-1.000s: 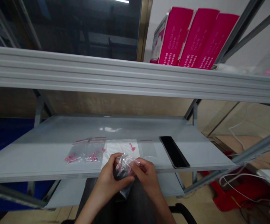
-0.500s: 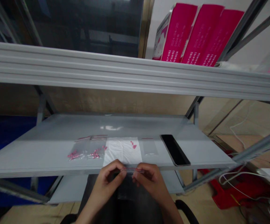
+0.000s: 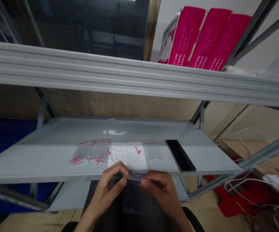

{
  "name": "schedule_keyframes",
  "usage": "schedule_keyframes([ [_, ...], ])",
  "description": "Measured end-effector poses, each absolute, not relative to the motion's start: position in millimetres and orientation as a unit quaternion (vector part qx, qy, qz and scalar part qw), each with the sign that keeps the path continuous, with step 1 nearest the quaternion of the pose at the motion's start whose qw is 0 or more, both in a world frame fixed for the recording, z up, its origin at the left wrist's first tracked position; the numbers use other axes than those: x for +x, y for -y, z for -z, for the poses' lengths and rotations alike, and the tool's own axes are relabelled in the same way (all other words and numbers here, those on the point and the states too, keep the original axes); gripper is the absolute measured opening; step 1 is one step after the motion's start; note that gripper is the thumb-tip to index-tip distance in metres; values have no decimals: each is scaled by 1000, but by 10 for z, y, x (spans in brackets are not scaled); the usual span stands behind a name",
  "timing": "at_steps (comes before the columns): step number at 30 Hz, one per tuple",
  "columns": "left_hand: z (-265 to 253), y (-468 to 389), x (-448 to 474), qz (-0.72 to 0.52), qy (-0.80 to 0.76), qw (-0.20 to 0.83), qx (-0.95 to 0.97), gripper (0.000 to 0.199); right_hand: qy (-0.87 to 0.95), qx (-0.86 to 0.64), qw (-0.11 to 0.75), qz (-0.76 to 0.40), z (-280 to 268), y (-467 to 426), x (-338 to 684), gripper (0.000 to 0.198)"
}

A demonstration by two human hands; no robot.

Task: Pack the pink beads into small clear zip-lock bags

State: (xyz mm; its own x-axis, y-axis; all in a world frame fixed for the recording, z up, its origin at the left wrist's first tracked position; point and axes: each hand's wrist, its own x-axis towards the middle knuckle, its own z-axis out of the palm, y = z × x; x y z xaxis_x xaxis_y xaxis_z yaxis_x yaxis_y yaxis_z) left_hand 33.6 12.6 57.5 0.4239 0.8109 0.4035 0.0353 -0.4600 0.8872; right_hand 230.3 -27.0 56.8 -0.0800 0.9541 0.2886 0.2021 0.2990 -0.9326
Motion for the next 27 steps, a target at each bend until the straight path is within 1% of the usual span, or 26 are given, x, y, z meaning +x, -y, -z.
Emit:
schedule_keyframes([
  [2, -621, -122, 376, -453, -280, 414, 738, 12, 642, -465, 491, -362, -568, 285, 2304, 33],
  [6, -712, -93, 502, -442, -276, 375, 767, 6, 670, -480, 475, -309, -549, 307, 2280, 33],
  [10, -722, -70, 564, -435, -291, 361, 772, 14, 686, -491, 468, -262, -572, 316, 2251, 30],
  [14, -651, -76, 562, -445, -331, 307, 773, 18, 713, -480, 454, -236, -641, 312, 2255, 32],
  [18, -592, -140, 475, -464, -393, 273, 745, 14, 717, -478, 456, -221, -674, 319, 2374, 32],
  [22, -610, -199, 312, -479, -420, 308, 707, 13, 689, -477, 499, -222, -678, 358, 2538, 31],
  [24, -647, -177, 297, -473, -402, 343, 705, 3, 688, -472, 506, -217, -686, 378, 2555, 29],
  [27, -703, -96, 395, -451, -347, 377, 730, 9, 697, -467, 497, -221, -711, 399, 2484, 28],
])
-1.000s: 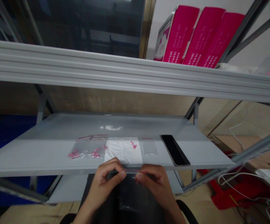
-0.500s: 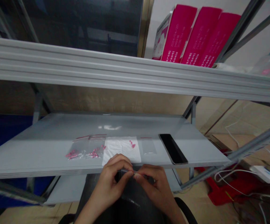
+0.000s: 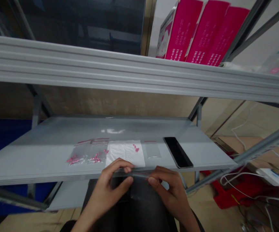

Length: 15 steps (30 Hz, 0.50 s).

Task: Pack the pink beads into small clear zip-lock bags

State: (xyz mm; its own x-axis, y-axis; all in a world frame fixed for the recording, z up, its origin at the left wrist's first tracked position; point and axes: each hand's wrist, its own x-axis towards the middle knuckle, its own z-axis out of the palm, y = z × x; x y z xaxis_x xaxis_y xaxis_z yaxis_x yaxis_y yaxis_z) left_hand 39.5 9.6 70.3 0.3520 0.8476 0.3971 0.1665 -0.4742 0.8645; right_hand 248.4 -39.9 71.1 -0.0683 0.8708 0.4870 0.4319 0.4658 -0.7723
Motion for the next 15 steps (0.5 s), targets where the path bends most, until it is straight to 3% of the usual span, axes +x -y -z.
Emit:
schedule_keyframes([
  [8, -705, -32, 551, -459, -340, 365, 735, 17, 706, -470, 473, -237, -742, 423, 2430, 27],
  [12, -702, -17, 532, -468, -342, 339, 741, 20, 720, -460, 461, -237, -756, 438, 2499, 11],
  [15, -709, 8, 557, -468, -343, 312, 753, 20, 726, -458, 466, -215, -785, 427, 2478, 35],
])
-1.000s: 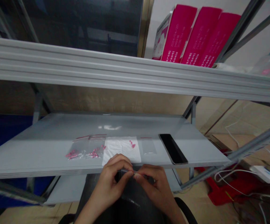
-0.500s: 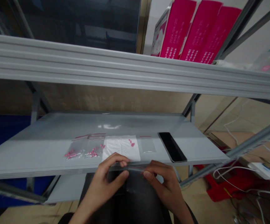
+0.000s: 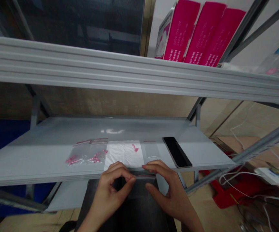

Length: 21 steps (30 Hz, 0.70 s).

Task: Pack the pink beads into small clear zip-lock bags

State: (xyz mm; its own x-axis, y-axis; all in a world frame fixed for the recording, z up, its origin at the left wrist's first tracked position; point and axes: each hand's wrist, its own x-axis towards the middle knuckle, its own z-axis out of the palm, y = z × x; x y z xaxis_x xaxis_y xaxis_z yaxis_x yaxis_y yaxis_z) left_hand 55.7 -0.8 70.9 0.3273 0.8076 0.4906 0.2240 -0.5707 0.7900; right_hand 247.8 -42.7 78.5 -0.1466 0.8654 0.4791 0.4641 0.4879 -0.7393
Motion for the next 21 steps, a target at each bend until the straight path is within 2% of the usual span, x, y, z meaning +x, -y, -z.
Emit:
schedule_keyframes([
  [1, -712, 18, 571, -466, -341, 305, 757, 19, 727, -458, 464, -215, -792, 415, 2454, 34],
  [4, -719, 46, 614, -458, -339, 284, 771, 20, 728, -459, 455, -228, -793, 368, 2362, 8],
  [5, -721, 53, 623, -456, -337, 276, 776, 20, 726, -460, 458, -228, -784, 354, 2335, 6],
  [7, -725, 62, 628, -452, -333, 263, 785, 20, 714, -465, 474, -221, -758, 334, 2302, 16],
  [9, -729, 65, 613, -448, -328, 257, 791, 19, 698, -473, 491, -221, -728, 327, 2301, 18],
  [15, -741, 60, 544, -445, -334, 261, 789, 19, 639, -477, 514, -318, -650, 316, 2387, 6],
  [21, -723, 33, 544, -464, -351, 272, 767, 22, 622, -469, 528, -339, -647, 289, 2398, 8],
])
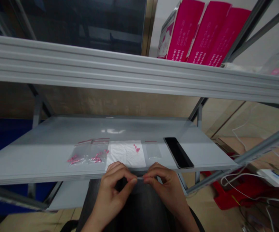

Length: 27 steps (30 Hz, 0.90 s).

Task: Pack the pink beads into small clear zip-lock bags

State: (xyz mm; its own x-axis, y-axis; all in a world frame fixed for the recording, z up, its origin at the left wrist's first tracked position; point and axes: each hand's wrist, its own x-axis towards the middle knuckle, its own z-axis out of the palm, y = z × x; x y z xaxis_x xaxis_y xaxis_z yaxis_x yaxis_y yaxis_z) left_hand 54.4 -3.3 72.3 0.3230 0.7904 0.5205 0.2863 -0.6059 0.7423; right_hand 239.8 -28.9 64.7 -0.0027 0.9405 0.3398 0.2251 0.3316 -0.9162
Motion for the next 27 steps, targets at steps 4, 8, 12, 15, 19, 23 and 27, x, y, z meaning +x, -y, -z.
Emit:
schedule_keyframes([
  [4, -696, -59, 554, -479, -378, 301, 733, 21, 647, -451, 493, -367, -705, 210, 2431, 17],
  [8, -595, -201, 552, -479, -379, 331, 719, 6, 679, -457, 476, -322, -668, -55, 2603, 26],
  [12, -440, -303, 437, -510, -408, 347, 673, 40, 635, -583, 457, -219, -474, -529, 2914, 33],
  [15, -373, -331, 291, -527, -440, 337, 644, 39, 606, -635, 451, -166, -316, -879, 3123, 37],
  [19, -361, -339, 78, -529, -464, 314, 637, 34, 591, -677, 429, -90, -219, -1096, 3217, 32],
  [23, -328, -358, -159, -534, -521, 246, 619, 31, 601, -686, 410, -11, -250, -1015, 2972, 43],
  [27, -245, -407, -357, -511, -573, 115, 631, 29, 654, -655, 379, 23, -305, -899, 2439, 53],
])
